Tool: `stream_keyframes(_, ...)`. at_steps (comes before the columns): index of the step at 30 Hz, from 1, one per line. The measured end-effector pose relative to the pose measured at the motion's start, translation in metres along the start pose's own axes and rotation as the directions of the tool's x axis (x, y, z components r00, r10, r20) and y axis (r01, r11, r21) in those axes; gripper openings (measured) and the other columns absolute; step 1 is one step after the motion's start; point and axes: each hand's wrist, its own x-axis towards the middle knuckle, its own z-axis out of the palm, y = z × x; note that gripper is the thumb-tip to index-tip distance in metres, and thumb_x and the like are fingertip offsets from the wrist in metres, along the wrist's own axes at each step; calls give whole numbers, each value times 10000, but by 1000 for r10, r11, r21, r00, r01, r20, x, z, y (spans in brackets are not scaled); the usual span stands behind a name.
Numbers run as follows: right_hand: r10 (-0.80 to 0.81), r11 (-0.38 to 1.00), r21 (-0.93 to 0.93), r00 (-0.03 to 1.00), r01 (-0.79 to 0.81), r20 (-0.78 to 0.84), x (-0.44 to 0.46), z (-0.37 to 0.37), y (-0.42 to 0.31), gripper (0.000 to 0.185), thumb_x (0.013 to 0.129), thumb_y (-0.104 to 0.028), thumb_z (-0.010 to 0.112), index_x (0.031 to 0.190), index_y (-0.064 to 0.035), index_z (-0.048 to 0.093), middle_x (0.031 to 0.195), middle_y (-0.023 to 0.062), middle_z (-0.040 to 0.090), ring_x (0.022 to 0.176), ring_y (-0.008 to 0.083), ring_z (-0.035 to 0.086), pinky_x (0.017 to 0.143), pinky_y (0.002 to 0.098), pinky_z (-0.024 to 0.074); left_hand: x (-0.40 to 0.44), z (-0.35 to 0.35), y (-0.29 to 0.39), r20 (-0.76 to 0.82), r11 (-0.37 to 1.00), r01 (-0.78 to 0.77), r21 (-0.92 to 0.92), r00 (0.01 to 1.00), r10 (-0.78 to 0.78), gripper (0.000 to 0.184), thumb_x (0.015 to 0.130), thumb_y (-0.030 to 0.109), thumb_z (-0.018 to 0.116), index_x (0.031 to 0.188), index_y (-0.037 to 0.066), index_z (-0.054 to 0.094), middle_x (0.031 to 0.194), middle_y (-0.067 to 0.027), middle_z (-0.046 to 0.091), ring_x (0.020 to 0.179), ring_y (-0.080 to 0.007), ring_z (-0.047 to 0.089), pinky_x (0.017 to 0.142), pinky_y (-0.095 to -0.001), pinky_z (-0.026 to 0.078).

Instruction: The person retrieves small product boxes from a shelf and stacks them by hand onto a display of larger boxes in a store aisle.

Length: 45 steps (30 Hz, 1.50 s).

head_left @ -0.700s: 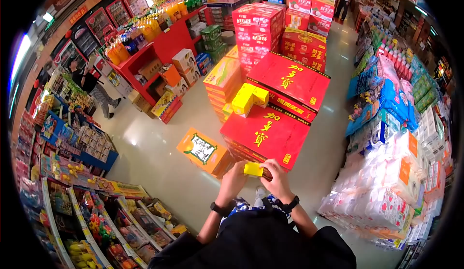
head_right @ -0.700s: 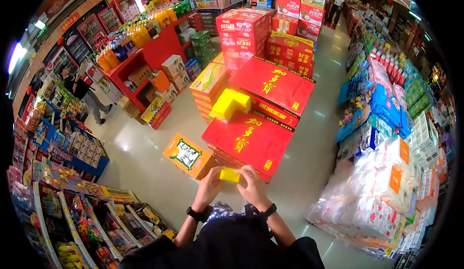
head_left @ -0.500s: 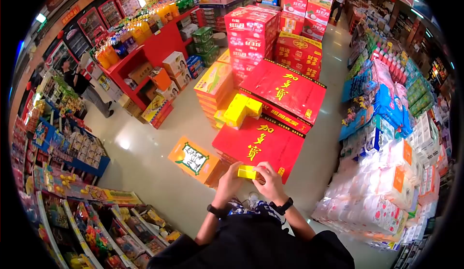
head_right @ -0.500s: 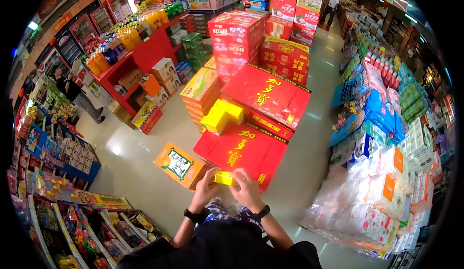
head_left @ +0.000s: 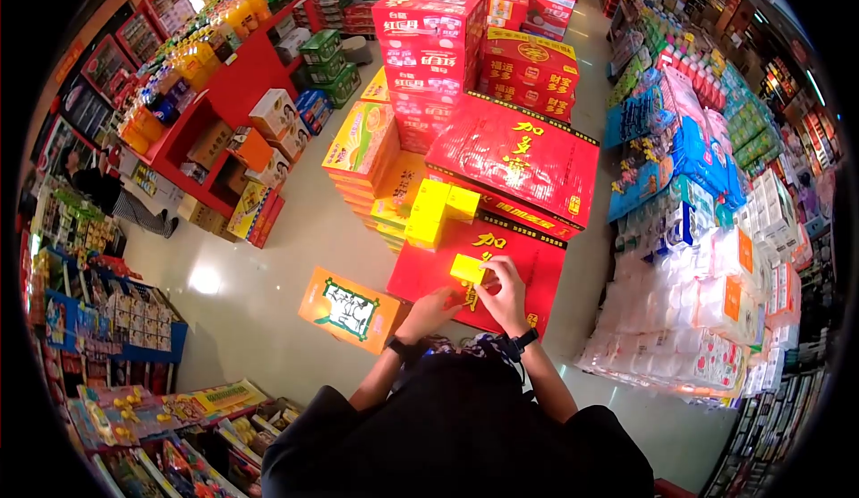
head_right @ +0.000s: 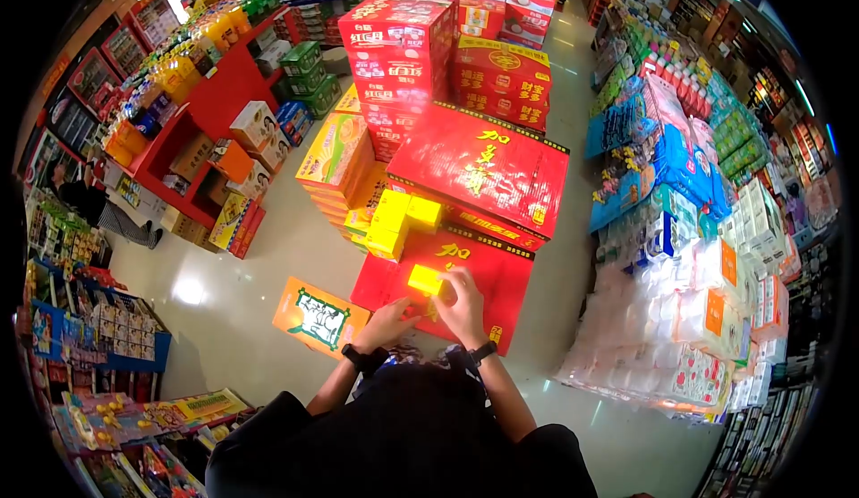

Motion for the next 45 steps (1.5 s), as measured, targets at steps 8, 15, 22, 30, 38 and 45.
stream_keyframes(8, 77, 997, 33, 995, -75, -60, 32, 16, 16, 329, 850, 134, 655, 1145, -9, 671, 1195, 114, 724, 1014, 230, 741, 848, 317, 609, 38, -15, -27, 47, 995, -94, 34, 995, 92, 374, 986, 293, 702, 1273, 63, 638, 1285, -181, 677, 1011, -407, 720, 864, -506, 584)
stream_keyframes(15, -19, 988, -152, 958, -26, -287, 33, 38, -7, 257, 887, 92, 629, 1104, -31, 689, 1131, 153, 697, 1041, 358, 707, 849, 386, 577, 33, -44, -10, 100, 921, -246, 302, 969, 226, 448, 970, 310, 708, 1353, 101, 605, 1534, -291, 485, 978, -419, 733, 715, -497, 615)
stream_keyframes(22, 187, 953, -177, 939, -244, -289, 18, 47, -34, 216, 883, -1, 741, 1092, -32, 692, 1039, 127, 614, 979, 311, 669, 870, 388, 565, 44, -56, -14, 386, 924, -328, 194, 892, 235, 517, 979, 302, 699, 1437, 97, 574, 1540, -264, 515, 1028, -405, 730, 788, -498, 614)
stream_keyframes(30, -47, 923, -383, 975, -42, -218, 34, 41, -22, 423, 816, -147, 845, 1189, -57, 667, 1293, 170, 669, 1173, 399, 639, 1031, 481, 517, 68, -52, -24, 359, 919, -370, -137, 846, 394, 492, 986, 241, 692, 1409, 17, 578, 1305, -237, 685, 1109, -432, 694, 924, -493, 575)
stream_keyframes(38, 38, 969, -237, 988, -73, -152, 43, 32, -19, 423, 832, -49, 804, 1240, -62, 691, 1418, 141, 622, 1265, 359, 630, 1046, 436, 529, 93, -30, -9, 383, 927, -298, -229, 848, 368, 397, 980, 206, 687, 1305, -18, 640, 1260, -248, 703, 1172, -424, 676, 984, -476, 550)
stream_keyframes(45, 23, 980, -190, 983, -58, -184, 53, 33, -12, 426, 838, 61, 714, 1247, -52, 679, 1311, 165, 685, 1223, 372, 661, 1023, 434, 554, 112, -8, -16, 381, 898, -324, -298, 822, 423, 389, 968, 175, 690, 1295, -29, 639, 1252, -260, 701, 1190, -437, 660, 1007, -473, 538)
